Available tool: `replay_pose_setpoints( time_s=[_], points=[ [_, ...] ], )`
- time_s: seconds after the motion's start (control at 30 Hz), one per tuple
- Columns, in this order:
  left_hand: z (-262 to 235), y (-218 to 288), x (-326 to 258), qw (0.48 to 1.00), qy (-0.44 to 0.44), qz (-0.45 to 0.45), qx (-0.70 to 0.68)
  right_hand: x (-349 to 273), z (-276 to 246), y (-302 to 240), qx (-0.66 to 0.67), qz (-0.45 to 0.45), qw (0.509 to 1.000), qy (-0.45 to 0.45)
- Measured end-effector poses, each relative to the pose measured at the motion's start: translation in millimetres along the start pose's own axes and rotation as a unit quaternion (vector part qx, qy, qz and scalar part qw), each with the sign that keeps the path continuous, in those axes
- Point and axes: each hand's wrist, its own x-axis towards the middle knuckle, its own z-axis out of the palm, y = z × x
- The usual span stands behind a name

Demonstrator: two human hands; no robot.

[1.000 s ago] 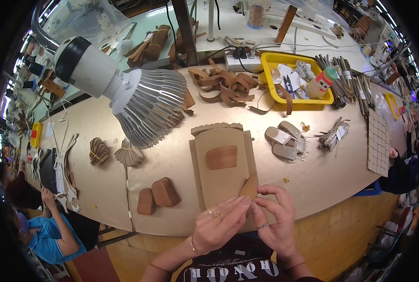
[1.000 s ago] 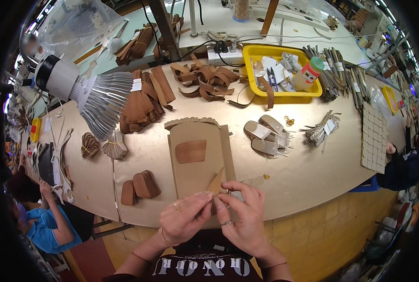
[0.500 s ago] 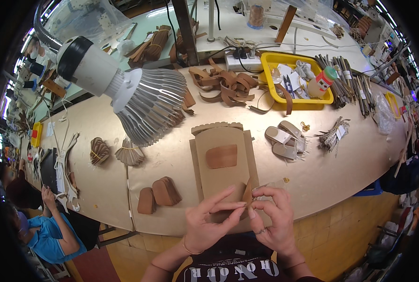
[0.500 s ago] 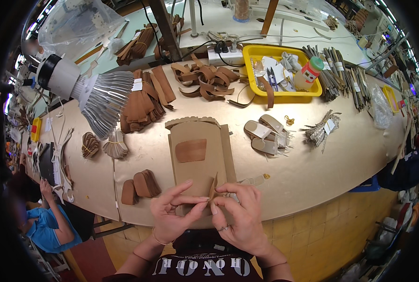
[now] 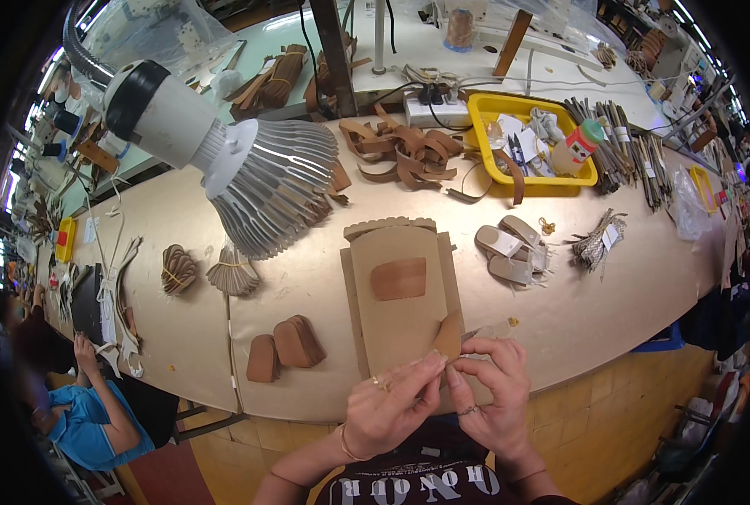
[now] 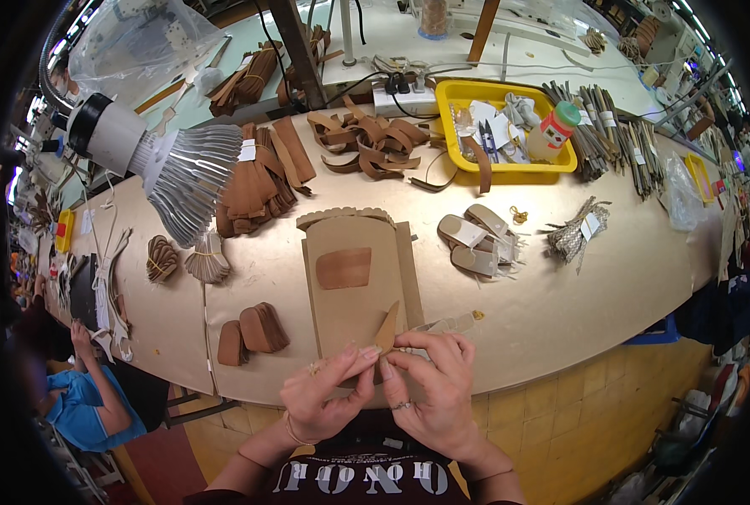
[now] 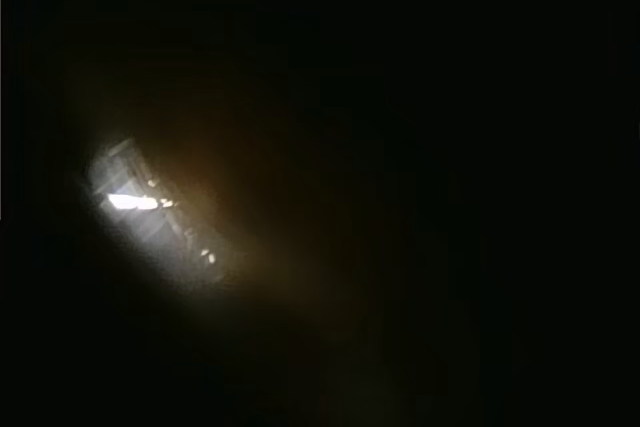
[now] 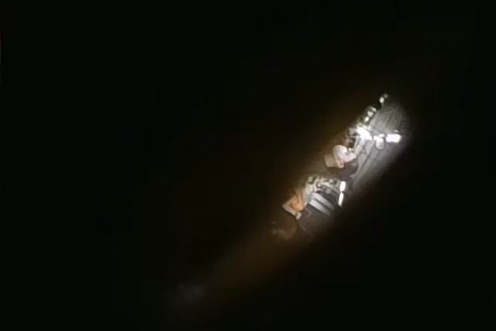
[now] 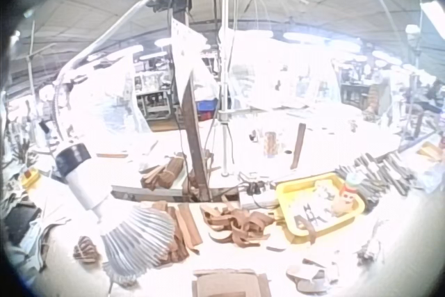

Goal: The person repeatedly places small leather pieces onto a cardboard template, aligns them, and uses a white plastic tool to press and smooth the edges. The person handles several leather pieces one at a time, adjusting their positions on the template throughout the clip.

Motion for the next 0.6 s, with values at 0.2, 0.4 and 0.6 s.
replay_pose_setpoints(
  time_s=[0.2,0.4,0.6],
  points=[
    [-2.8,1.3,2.1,0.993,-0.012,-0.088,-0.072,2.0,2.1,1.0,0.008,0.002,1.000,0.002],
    [-9.8,0.5,1.4,0.968,-0.035,-0.191,-0.159,3.9,0.5,2.9,0.006,-0.023,1.000,-0.019],
    [-12.8,-8.0,2.5,0.945,0.047,-0.213,-0.245,3.4,-4.0,2.7,0.101,0.034,0.994,-0.027]
  ],
)
